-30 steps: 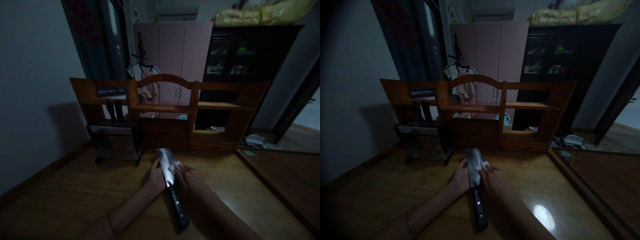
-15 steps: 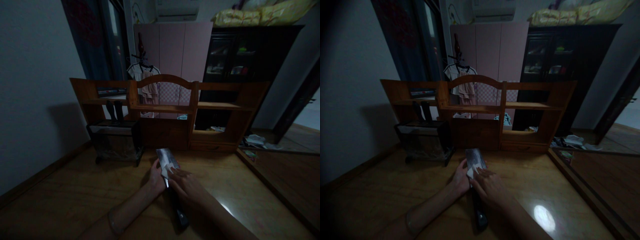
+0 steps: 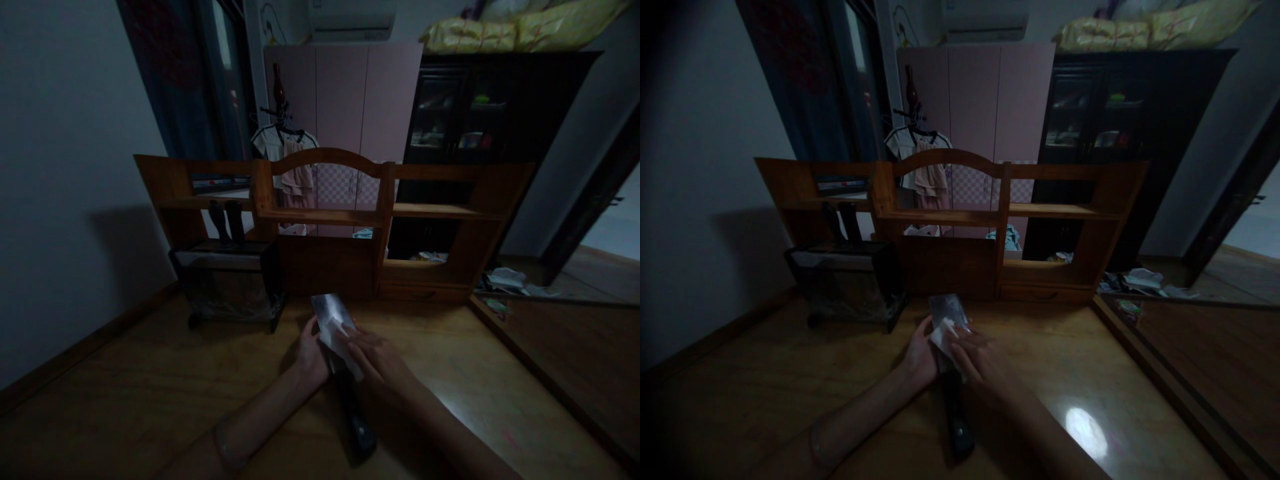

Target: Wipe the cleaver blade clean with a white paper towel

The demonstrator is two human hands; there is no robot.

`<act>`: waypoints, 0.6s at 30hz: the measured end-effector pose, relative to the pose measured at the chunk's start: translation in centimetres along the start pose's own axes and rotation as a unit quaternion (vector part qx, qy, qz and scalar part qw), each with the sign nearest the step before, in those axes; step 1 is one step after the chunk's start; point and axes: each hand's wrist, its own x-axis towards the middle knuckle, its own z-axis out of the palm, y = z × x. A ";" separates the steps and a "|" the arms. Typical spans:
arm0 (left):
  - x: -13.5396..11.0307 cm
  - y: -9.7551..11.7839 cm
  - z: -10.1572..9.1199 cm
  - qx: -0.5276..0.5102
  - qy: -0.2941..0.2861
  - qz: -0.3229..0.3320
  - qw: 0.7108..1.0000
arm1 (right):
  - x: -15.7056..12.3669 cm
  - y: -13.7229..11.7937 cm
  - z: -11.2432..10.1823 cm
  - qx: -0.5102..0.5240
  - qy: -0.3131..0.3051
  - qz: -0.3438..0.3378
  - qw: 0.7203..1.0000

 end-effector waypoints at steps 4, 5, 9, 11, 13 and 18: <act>-0.7 -0.1 1.0 -0.017 -0.020 -0.003 1.000 | 0.1 1.7 0.1 -0.043 0.042 0.019 0.998; -0.8 -0.1 1.2 -0.018 -0.027 -0.003 0.999 | 0.0 1.9 0.2 -0.050 0.044 0.027 0.997; -1.1 -0.2 1.5 -0.007 -0.034 0.004 0.999 | 0.0 2.3 1.0 -0.064 0.015 0.051 0.997; -1.1 -0.1 1.4 -0.006 -0.028 0.004 1.000 | 0.0 2.2 1.2 -0.057 0.004 0.054 0.997; -1.1 -0.1 1.4 -0.007 -0.025 0.002 1.000 | 0.1 2.1 1.2 -0.045 0.000 0.056 0.997; -1.1 -0.1 1.6 -0.001 0.006 0.007 1.000 | 0.0 1.8 0.8 -0.016 -0.027 0.045 0.999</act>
